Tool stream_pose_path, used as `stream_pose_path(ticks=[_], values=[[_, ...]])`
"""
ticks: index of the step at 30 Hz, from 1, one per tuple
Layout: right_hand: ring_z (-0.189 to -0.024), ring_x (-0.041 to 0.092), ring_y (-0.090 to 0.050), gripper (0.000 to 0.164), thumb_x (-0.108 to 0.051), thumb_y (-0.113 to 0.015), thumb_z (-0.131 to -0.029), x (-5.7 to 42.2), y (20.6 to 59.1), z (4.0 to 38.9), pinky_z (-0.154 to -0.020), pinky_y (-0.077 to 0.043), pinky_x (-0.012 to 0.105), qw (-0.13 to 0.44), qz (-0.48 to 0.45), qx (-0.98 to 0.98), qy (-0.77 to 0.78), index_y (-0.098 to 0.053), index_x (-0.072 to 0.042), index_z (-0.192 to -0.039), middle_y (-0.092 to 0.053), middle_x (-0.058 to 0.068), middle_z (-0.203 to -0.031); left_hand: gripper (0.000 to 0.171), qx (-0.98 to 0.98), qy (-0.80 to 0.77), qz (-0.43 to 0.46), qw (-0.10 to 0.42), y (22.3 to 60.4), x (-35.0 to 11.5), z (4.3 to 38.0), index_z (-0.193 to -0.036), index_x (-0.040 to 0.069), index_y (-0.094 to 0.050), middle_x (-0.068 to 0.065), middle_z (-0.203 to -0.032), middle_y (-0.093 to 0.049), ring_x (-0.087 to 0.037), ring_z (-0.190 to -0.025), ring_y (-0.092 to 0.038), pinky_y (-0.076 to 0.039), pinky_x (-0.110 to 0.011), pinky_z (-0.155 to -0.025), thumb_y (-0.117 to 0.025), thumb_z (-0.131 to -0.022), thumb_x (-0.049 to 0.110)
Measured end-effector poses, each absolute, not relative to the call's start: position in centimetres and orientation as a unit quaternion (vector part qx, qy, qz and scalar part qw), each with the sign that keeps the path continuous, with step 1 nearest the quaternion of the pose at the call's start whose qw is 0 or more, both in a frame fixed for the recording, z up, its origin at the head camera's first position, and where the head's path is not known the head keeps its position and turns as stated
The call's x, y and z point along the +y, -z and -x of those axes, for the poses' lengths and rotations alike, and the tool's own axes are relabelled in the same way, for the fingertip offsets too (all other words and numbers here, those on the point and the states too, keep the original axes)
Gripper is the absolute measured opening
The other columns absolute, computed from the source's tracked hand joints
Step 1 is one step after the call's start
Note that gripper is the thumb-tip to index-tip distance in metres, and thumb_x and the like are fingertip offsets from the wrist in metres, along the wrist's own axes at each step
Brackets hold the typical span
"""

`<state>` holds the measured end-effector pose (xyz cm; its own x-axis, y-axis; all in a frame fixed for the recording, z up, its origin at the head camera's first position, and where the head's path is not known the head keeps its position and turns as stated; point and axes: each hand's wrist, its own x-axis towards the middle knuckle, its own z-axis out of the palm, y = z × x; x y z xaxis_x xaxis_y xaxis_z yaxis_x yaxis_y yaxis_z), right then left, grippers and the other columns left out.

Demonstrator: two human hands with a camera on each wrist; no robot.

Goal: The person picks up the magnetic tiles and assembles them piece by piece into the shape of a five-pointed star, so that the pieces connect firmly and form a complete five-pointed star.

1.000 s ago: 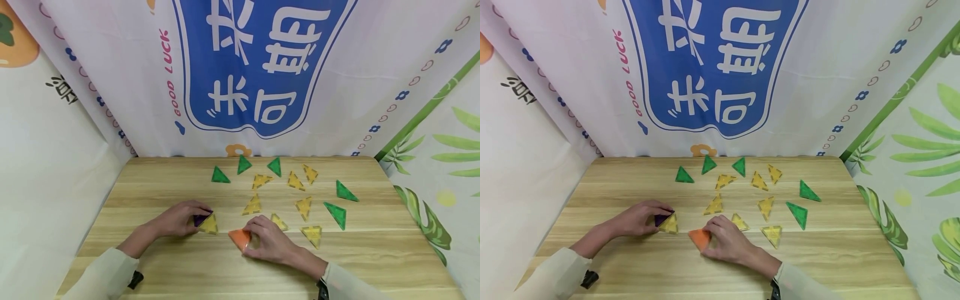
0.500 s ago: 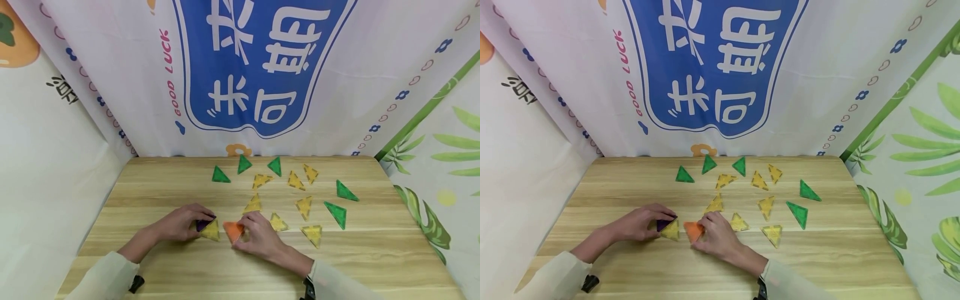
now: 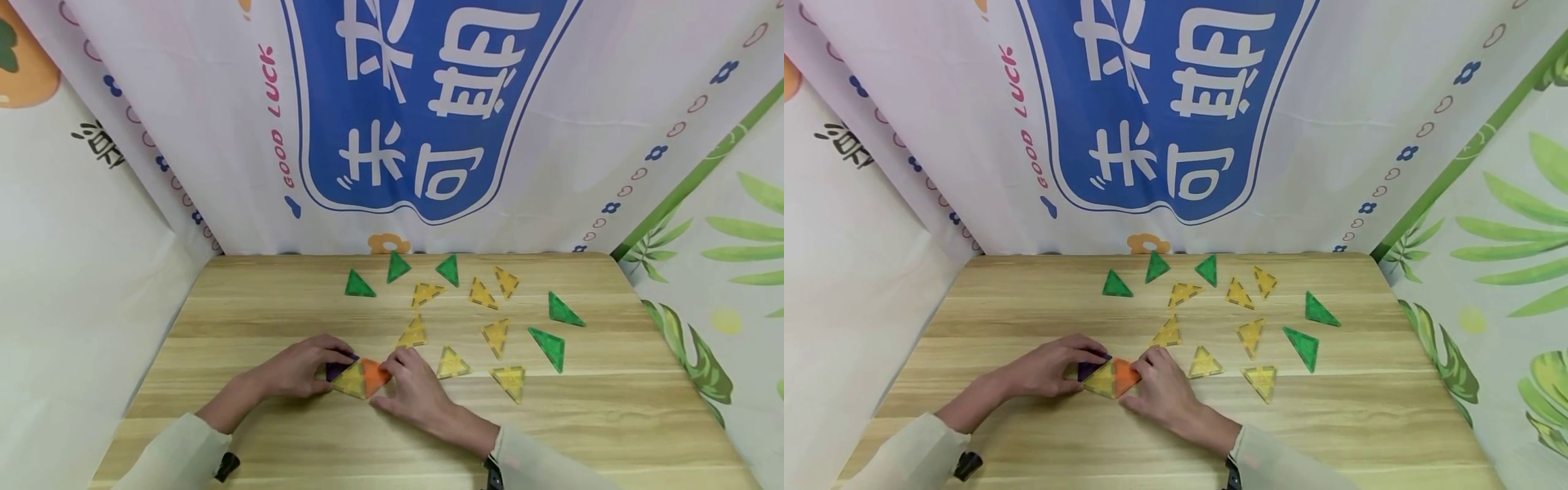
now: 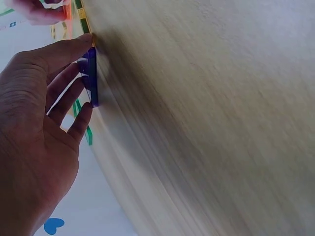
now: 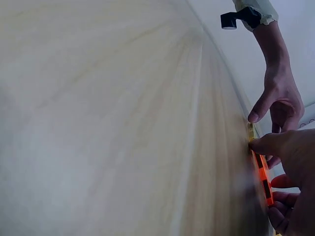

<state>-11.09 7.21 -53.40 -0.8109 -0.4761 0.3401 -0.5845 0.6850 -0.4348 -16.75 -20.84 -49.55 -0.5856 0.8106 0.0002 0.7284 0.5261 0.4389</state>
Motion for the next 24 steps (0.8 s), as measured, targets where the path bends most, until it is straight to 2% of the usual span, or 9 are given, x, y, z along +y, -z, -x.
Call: stream_pose_path(ticks=[8, 13, 19, 24], values=[[-0.100, 0.016, -0.060, 0.050, -0.035, -0.099, -0.072, 7.0, 53.2, 10.6, -0.089, -0.056, 0.028, 0.088, -0.296, -0.913, -0.267, -0.079, -0.007, -0.108, -0.066, 0.001, -0.106, 0.046, 0.885, -0.182, -0.422, 0.075, 49.5, -21.3, 16.7, -0.130, 0.007, -0.075, -0.008, -0.131, -0.061, -0.025, -0.125, -0.058, -0.055, -0.048, -0.103, -0.087, -0.087, 0.013], [-0.102, 0.013, -0.060, 0.045, -0.034, -0.095, -0.078, 6.8, 53.1, 10.2, -0.090, -0.055, 0.025, 0.057, -0.314, -0.910, -0.263, -0.080, -0.009, -0.112, -0.068, -0.001, -0.111, 0.042, 0.890, -0.182, -0.413, 0.057, 49.6, -21.7, 16.5, -0.128, 0.005, -0.075, -0.010, -0.132, -0.062, -0.027, -0.124, -0.060, -0.055, -0.050, -0.102, -0.086, -0.088, 0.016], [-0.113, 0.011, -0.059, 0.041, -0.032, -0.087, -0.090, 7.5, 52.6, 9.8, -0.098, -0.053, 0.024, -0.003, -0.378, -0.883, -0.277, -0.077, -0.012, -0.124, -0.067, -0.002, -0.122, 0.049, 0.897, -0.170, -0.408, 0.032, 49.7, -21.8, 16.3, -0.130, 0.007, -0.075, -0.013, -0.138, -0.064, -0.031, -0.130, -0.060, -0.053, -0.052, -0.107, -0.083, -0.093, 0.039], [-0.117, 0.012, -0.059, 0.040, -0.029, -0.086, -0.091, 9.5, 52.2, 10.1, -0.101, -0.053, 0.027, 0.001, -0.398, -0.869, -0.296, -0.075, -0.011, -0.125, -0.067, -0.002, -0.125, 0.060, 0.898, -0.168, -0.406, 0.026, 49.9, -21.6, 16.4, -0.133, 0.009, -0.074, -0.013, -0.142, -0.063, -0.031, -0.132, -0.059, -0.053, -0.053, -0.107, -0.082, -0.091, 0.050]])
